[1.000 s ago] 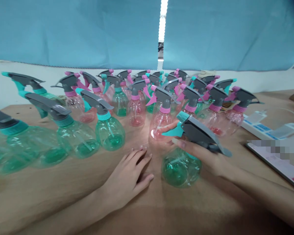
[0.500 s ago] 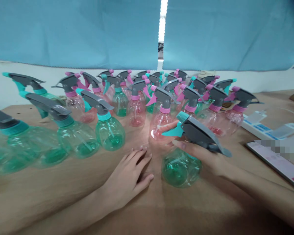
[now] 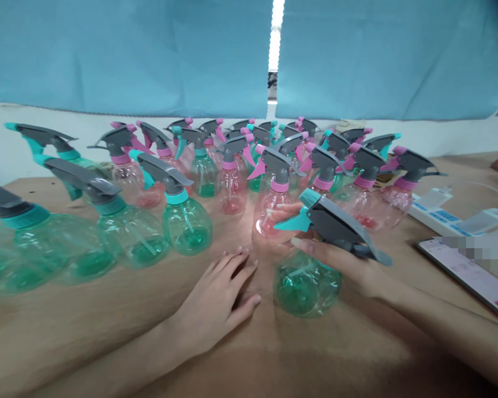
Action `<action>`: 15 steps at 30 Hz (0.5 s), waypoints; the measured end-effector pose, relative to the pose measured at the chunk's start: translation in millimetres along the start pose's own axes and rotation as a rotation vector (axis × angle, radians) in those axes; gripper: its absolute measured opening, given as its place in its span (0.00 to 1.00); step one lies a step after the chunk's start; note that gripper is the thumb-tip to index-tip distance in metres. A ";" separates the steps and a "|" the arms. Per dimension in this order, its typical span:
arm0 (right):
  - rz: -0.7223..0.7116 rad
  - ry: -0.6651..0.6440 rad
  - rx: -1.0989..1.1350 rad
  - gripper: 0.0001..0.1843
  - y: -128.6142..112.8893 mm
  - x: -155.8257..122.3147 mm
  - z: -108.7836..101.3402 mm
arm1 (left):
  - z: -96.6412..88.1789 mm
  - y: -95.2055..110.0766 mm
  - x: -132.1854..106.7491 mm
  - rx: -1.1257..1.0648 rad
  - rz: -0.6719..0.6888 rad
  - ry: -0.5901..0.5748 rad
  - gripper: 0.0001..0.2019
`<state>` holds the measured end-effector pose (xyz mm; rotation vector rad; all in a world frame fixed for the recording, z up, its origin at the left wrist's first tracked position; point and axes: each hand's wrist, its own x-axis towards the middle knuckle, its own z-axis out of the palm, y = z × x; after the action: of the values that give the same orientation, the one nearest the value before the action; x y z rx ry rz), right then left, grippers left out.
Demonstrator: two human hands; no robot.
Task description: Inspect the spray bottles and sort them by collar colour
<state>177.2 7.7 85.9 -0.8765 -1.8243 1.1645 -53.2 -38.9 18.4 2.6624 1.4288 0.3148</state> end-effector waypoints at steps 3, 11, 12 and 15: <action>0.010 0.013 -0.007 0.11 -1.2 0.5 0.3 | -0.1 -0.3 0.5 0.002 0.003 0.000 0.24; 0.023 0.005 -0.020 0.07 -1.6 1.8 0.8 | 2.5 -1.5 0.4 0.008 0.007 0.010 0.24; 0.006 0.017 -0.029 0.07 -1.9 1.8 0.7 | 2.8 -1.6 0.1 0.007 0.006 0.014 0.24; 0.000 0.028 -0.046 0.06 -1.7 1.5 0.5 | 3.0 -1.5 -0.4 0.005 0.003 0.023 0.23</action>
<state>175.8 8.3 87.6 -0.9154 -1.8347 1.1084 -54.0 -38.4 15.2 2.6740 1.4342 0.3428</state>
